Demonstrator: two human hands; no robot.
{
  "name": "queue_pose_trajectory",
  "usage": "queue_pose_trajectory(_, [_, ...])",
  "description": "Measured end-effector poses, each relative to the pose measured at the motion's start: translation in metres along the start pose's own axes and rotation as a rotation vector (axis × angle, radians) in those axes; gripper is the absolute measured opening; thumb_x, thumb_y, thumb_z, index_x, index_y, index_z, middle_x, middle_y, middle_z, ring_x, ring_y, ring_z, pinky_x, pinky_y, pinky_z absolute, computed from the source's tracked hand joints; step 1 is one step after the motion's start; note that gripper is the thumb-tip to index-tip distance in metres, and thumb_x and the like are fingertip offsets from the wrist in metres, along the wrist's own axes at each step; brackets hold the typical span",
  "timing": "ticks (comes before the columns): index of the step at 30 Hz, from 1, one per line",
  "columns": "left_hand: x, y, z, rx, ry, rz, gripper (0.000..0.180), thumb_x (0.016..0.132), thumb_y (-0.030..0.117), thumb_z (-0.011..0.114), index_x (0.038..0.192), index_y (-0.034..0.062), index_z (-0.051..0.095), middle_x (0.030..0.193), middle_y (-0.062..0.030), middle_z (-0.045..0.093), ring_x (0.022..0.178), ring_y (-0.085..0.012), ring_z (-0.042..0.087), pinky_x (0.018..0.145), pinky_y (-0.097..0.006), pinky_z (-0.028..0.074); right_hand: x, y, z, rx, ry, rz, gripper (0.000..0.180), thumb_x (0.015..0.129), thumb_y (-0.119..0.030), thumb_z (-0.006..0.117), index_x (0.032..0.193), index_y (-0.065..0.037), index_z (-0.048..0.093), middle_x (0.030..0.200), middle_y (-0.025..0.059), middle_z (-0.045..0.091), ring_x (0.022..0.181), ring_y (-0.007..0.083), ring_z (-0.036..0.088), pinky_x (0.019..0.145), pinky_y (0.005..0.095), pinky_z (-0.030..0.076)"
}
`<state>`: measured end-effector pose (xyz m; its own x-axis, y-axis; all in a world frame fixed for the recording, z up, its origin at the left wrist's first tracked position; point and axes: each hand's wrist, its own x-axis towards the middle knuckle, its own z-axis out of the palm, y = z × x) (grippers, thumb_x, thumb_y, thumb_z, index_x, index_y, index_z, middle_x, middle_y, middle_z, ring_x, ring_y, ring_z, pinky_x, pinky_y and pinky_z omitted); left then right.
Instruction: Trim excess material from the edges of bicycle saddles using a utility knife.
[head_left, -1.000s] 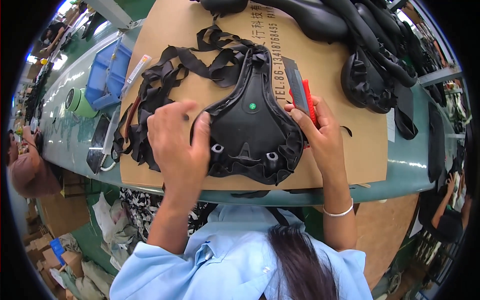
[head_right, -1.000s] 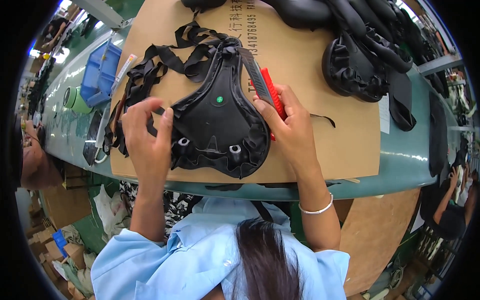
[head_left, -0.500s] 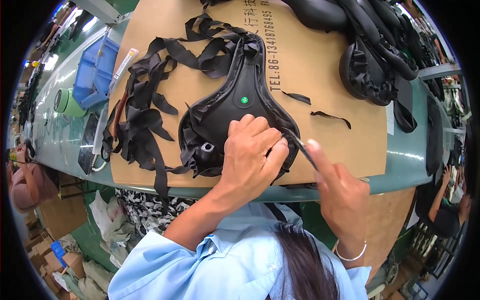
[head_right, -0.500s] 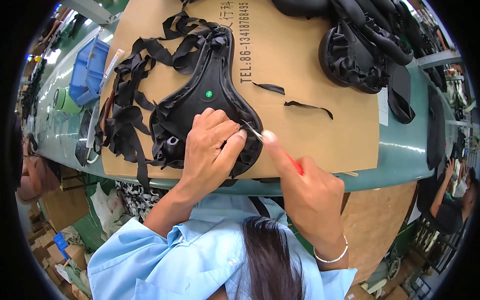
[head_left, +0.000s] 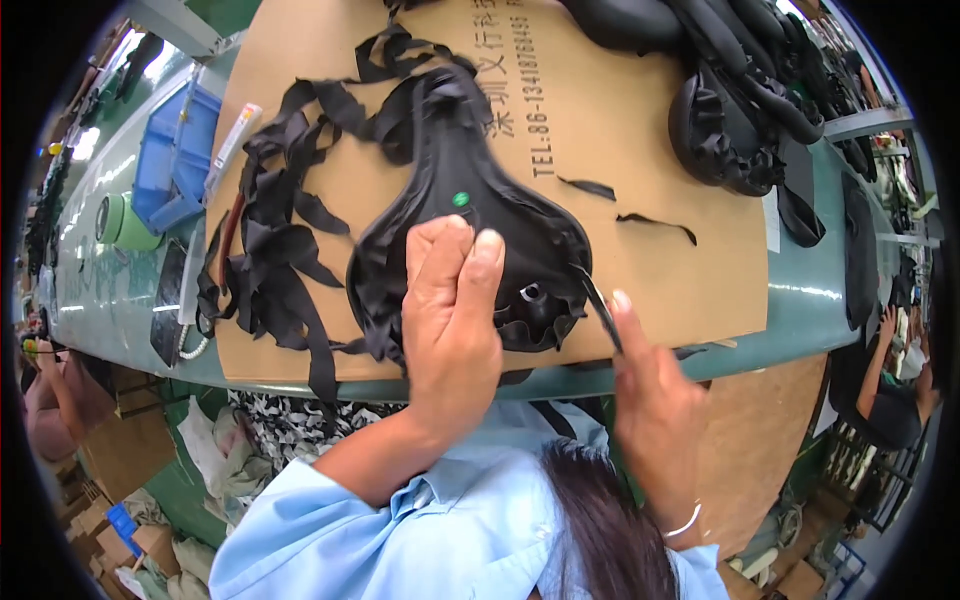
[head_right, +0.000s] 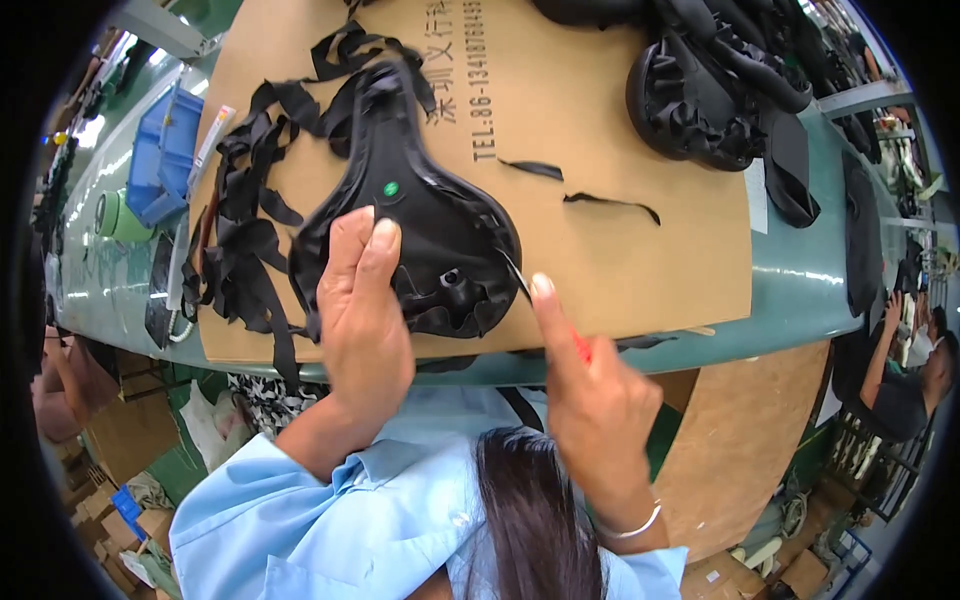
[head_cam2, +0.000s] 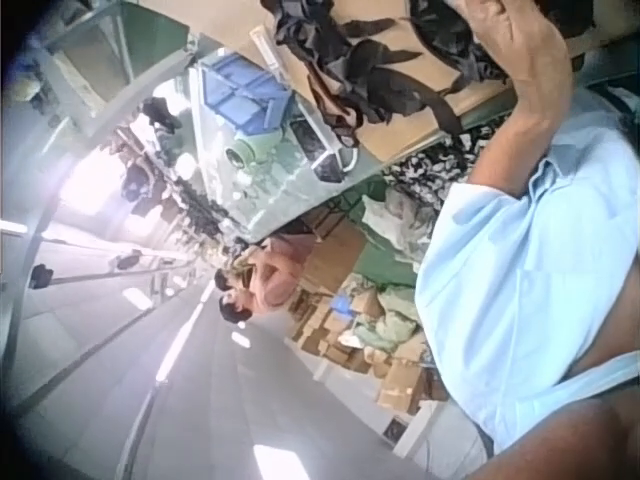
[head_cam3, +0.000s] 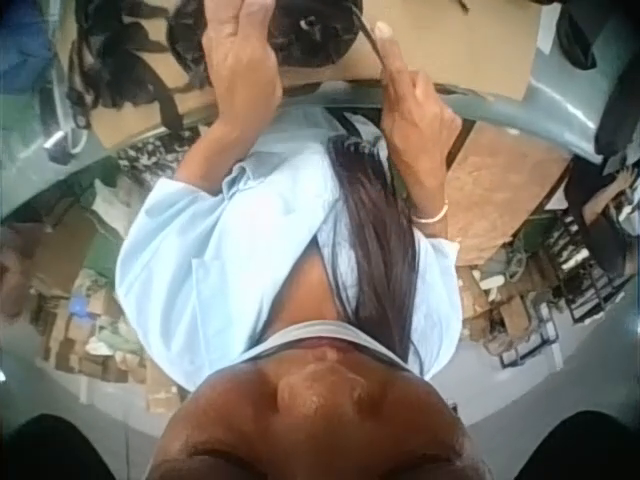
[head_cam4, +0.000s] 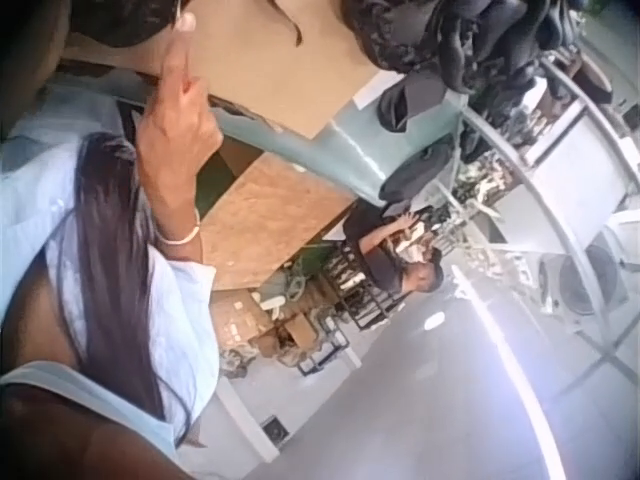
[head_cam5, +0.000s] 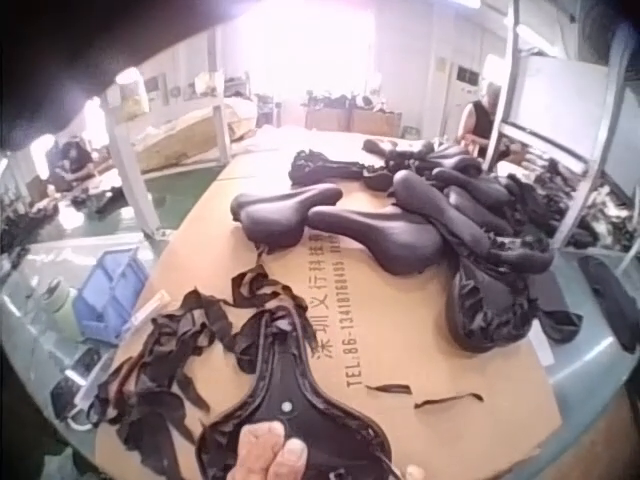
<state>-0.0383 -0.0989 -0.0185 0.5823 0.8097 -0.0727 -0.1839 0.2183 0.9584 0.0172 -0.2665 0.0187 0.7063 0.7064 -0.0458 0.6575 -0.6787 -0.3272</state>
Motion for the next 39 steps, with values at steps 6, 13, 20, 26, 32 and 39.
queue_pose_trajectory(6, [0.072, 0.042, 0.004, 0.726, -0.717, 0.649, 0.019, 0.096, 0.012, 0.053, 0.085, -0.0023, 0.048, 0.097, -0.014, 0.056, 0.086, -0.0202, 0.054, 0.077, -0.029, 0.043, 0.103, 0.062, -0.012, 0.209, 0.035, -0.287, 0.058, 0.084, -0.002, 0.059, 0.136, -0.028, 0.053, 0.063, 0.012, 0.051, 0.051, 0.0254, 0.053, 0.051, 0.037, 0.044])
queue_pose_trajectory(13, [0.145, 0.035, 0.04, 0.157, -0.845, -0.088, 0.027, 0.102, 0.025, 0.04, 0.083, 0.0065, 0.047, 0.077, -0.0039, 0.054, 0.069, -0.011, 0.05, 0.063, -0.025, 0.04, 0.084, 0.048, 0.02, 0.571, -0.067, -0.061, 0.06, 0.086, -0.002, 0.058, 0.142, -0.021, 0.045, 0.087, 0.0179, 0.066, 0.061, 0.0334, 0.06, 0.058, 0.0368, 0.049])
queue_pose_trajectory(20, [0.134, 0.036, 0.037, 0.644, -0.626, 0.409, 0.025, 0.094, 0.025, 0.053, 0.081, 0.0028, 0.051, 0.07, -0.0094, 0.06, 0.061, -0.0221, 0.052, 0.058, -0.028, 0.039, 0.074, 0.031, 0.009, 0.345, 0.031, -0.029, 0.056, 0.087, 0.003, 0.056, 0.141, -0.012, 0.046, 0.095, 0.0193, 0.067, 0.061, 0.0287, 0.061, 0.061, 0.0332, 0.048])
queue_pose_trajectory(26, [0.13, 0.022, 0.042, 1.335, -0.655, 0.827, 0.03, 0.082, 0.025, 0.066, 0.067, -0.0008, 0.064, 0.07, -0.0104, 0.058, 0.071, -0.0238, 0.058, 0.065, -0.032, 0.043, 0.101, 0.04, 0.001, 0.381, -0.03, -0.132, 0.058, 0.087, -0.007, 0.058, 0.142, -0.018, 0.044, 0.077, 0.0153, 0.065, 0.056, 0.033, 0.059, 0.052, 0.0409, 0.043])
queue_pose_trajectory(32, [0.156, 0.021, 0.047, 0.028, -0.676, -0.053, 0.02, 0.09, 0.016, 0.059, 0.075, 0.0036, 0.065, 0.079, -0.0019, 0.056, 0.083, -0.0092, 0.05, 0.073, -0.023, 0.039, 0.07, 0.018, 0.036, 0.624, 0.078, 0.043, 0.059, 0.094, -0.008, 0.05, 0.148, -0.015, 0.03, 0.068, 0.0119, 0.061, 0.048, 0.0211, 0.056, 0.05, 0.0335, 0.045])
queue_pose_trajectory(39, [0.181, 0.025, 0.033, -0.879, -0.666, -0.04, 0.028, 0.097, 0.027, 0.055, 0.078, 0.0067, 0.06, 0.093, -0.008, 0.064, 0.078, -0.0129, 0.056, 0.067, -0.03, 0.045, 0.044, 0.009, -0.003, 0.547, -0.157, 0.018, 0.058, 0.088, -0.008, 0.055, 0.143, -0.008, 0.038, 0.094, 0.0217, 0.066, 0.07, 0.0408, 0.063, 0.061, 0.0428, 0.049])
